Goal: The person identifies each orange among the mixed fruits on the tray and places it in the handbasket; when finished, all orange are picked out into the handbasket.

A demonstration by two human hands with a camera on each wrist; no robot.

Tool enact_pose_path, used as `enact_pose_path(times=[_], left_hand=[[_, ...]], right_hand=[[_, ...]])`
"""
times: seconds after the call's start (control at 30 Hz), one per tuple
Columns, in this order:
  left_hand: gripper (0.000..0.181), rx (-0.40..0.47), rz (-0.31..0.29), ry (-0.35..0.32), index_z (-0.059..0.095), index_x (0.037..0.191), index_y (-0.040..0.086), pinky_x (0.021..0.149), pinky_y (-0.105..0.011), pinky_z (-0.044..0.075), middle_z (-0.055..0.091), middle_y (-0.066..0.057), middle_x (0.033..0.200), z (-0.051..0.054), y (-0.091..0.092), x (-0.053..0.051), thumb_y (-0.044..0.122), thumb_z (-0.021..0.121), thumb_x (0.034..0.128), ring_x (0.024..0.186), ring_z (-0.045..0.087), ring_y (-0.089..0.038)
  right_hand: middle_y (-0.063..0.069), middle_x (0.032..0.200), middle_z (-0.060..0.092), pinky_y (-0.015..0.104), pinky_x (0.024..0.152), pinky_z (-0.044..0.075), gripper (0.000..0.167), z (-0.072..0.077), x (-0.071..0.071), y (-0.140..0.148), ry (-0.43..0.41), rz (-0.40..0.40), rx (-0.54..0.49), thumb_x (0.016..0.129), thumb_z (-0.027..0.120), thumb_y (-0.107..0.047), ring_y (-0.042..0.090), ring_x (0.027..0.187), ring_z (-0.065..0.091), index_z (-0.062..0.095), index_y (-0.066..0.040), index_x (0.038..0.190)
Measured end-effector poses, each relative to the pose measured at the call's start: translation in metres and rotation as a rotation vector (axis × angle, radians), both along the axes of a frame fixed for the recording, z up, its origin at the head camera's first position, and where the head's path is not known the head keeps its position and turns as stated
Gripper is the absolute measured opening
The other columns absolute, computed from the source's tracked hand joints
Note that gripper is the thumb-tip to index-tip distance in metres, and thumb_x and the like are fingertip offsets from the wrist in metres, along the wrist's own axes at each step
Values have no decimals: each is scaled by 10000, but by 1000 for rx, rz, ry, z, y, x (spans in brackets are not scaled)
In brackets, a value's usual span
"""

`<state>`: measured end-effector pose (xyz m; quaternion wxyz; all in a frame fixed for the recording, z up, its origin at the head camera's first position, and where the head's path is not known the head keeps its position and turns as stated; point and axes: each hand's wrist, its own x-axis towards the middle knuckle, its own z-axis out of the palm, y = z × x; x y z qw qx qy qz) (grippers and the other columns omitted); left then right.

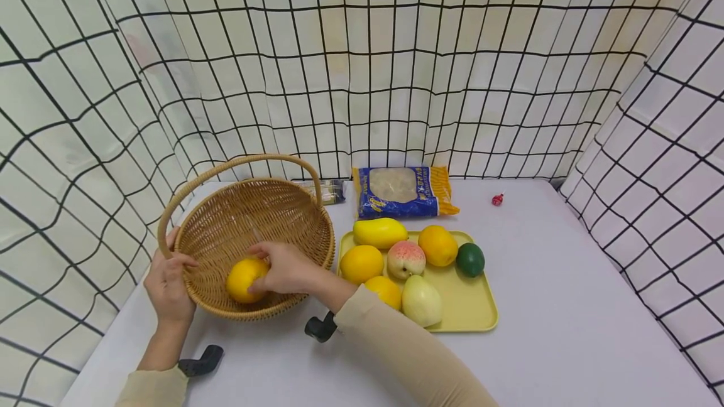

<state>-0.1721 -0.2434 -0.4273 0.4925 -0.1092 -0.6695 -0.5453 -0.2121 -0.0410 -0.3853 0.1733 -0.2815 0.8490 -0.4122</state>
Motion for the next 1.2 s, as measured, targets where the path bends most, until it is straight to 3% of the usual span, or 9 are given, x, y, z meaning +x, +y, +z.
enact_pose_path(times=[0.2, 0.4, 0.67, 0.77, 1.07, 1.2], left_hand=[[467, -5, 16, -26, 527, 673, -155, 988, -222, 373, 501, -433, 1235, -1, 1, 1, 174, 467, 1000, 1238, 509, -230], [462, -3, 16, -4, 518, 665, -151, 1018, -240, 368, 499, -433, 1250, -3, 0, 0, 164, 466, 998, 1267, 506, -185], [467, -10, 12, -1, 550, 648, -114, 1041, -267, 365, 534, -332, 1313, -28, -17, -18, 179, 457, 1000, 1304, 485, -256], [459, -17, 19, -25, 563, 649, -98, 1045, -264, 376, 542, -279, 1342, -31, -21, -20, 178, 453, 999, 1316, 472, -316], [504, -17, 21, -35, 563, 654, -103, 1066, -283, 364, 532, -237, 1376, -32, -24, -20, 230, 449, 1014, 1336, 456, -283], [472, -21, 26, -47, 551, 662, -121, 1054, -275, 374, 540, -203, 1380, -25, -19, -17, 175, 429, 1008, 1329, 466, -259]], right_hand=[[-15, 1329, 588, 286, 934, 453, 595, -2, 0, 6, -2, -40, -105, 819, 796, -239, 158, 1151, 554, 548, -201, 1359], [2, 1325, 594, 298, 968, 450, 552, 0, 4, 10, 16, -35, -199, 842, 771, -252, 182, 1175, 555, 553, -191, 1345], [34, 1329, 595, 310, 985, 454, 502, 5, 13, 21, 32, -43, -327, 870, 740, -216, 232, 1189, 561, 563, -129, 1332], [41, 1313, 603, 304, 987, 454, 487, 6, 15, 27, 44, -42, -362, 875, 732, -199, 250, 1177, 571, 562, -123, 1325], [-31, 1301, 605, 300, 981, 457, 469, 9, 22, 43, 6, -39, -435, 891, 714, -207, 291, 1188, 558, 555, -150, 1329], [-52, 1310, 599, 343, 1007, 446, 468, 10, 25, 53, 0, -26, -473, 897, 709, -200, 252, 1201, 555, 549, -155, 1335]])
